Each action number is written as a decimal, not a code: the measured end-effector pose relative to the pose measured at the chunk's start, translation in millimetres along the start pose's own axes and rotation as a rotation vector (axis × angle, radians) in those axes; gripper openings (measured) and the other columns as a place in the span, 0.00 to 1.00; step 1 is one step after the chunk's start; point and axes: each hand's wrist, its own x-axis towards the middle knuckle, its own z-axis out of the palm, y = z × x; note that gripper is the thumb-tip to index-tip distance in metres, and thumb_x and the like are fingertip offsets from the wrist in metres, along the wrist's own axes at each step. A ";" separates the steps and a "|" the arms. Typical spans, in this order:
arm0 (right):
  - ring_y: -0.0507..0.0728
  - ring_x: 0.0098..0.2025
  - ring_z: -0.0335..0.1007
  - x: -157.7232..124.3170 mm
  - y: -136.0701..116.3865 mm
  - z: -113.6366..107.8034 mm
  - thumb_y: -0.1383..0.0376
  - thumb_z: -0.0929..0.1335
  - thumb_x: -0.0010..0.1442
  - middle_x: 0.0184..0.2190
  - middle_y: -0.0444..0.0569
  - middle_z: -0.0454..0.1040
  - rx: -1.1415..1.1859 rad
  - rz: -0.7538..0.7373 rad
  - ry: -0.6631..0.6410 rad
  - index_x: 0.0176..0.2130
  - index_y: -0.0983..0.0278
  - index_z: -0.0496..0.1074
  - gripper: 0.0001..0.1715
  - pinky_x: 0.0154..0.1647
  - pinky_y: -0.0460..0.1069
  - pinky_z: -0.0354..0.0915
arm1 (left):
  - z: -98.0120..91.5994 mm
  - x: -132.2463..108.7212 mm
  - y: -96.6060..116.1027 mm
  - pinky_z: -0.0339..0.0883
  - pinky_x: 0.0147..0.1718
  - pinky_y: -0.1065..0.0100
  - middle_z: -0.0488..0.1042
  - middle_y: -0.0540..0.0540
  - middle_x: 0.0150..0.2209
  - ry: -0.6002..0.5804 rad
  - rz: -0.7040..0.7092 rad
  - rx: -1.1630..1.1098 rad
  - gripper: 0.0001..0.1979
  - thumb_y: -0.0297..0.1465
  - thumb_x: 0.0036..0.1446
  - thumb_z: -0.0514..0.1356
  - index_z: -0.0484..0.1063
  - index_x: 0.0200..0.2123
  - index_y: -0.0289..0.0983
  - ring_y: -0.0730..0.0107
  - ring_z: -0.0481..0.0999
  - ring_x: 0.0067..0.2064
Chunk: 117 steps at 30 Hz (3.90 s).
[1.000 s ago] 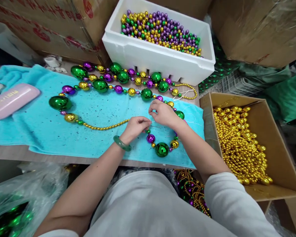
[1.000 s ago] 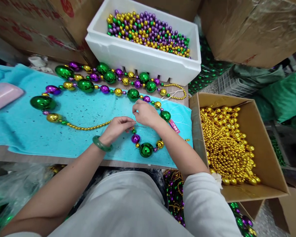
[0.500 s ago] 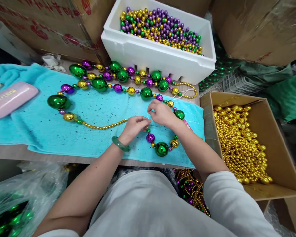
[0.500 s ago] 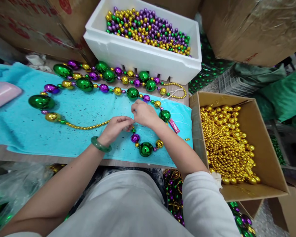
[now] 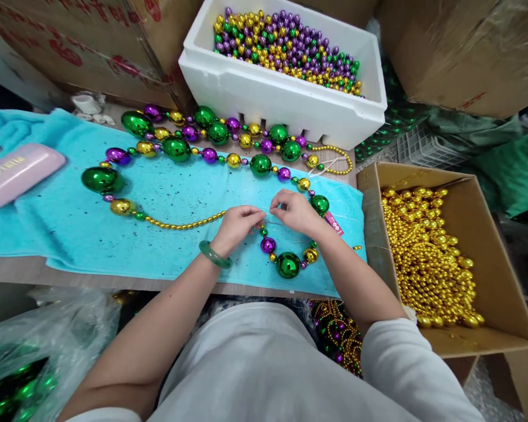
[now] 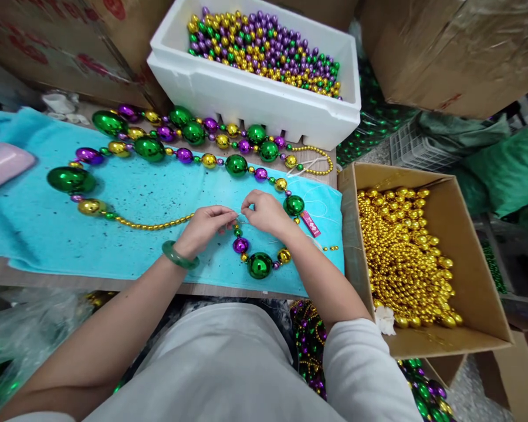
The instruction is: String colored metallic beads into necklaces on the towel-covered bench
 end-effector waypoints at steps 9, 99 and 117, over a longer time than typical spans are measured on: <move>0.52 0.29 0.63 -8.8 18.7 8.6 0.66 0.67 0.55 0.39 0.49 0.71 0.110 0.082 0.470 0.37 0.64 0.72 0.08 0.40 0.51 0.64 | -0.3 -0.7 -0.1 0.55 0.21 0.72 0.74 0.47 0.25 -0.003 -0.053 -0.033 0.13 0.39 0.43 0.64 0.74 0.25 0.34 0.74 0.68 0.26; 0.46 0.21 0.52 1.8 -54.0 17.5 0.68 0.66 0.56 0.17 0.37 0.61 0.428 0.093 -0.067 0.30 0.67 0.73 0.06 0.25 0.44 0.49 | -25.7 -12.1 14.7 0.68 0.30 0.73 0.75 0.42 0.45 0.114 0.380 -0.339 0.11 0.39 0.50 0.65 0.76 0.31 0.37 0.61 0.73 0.48; 0.46 0.30 0.61 -12.1 -180.6 -108.3 0.76 0.66 0.56 0.23 0.38 0.68 0.116 -0.481 0.029 0.27 0.70 0.71 0.07 0.35 0.43 0.60 | -51.4 -87.1 140.4 0.60 0.24 0.69 0.75 0.51 0.26 0.069 0.424 0.378 0.13 0.46 0.45 0.67 0.79 0.29 0.44 0.69 0.69 0.28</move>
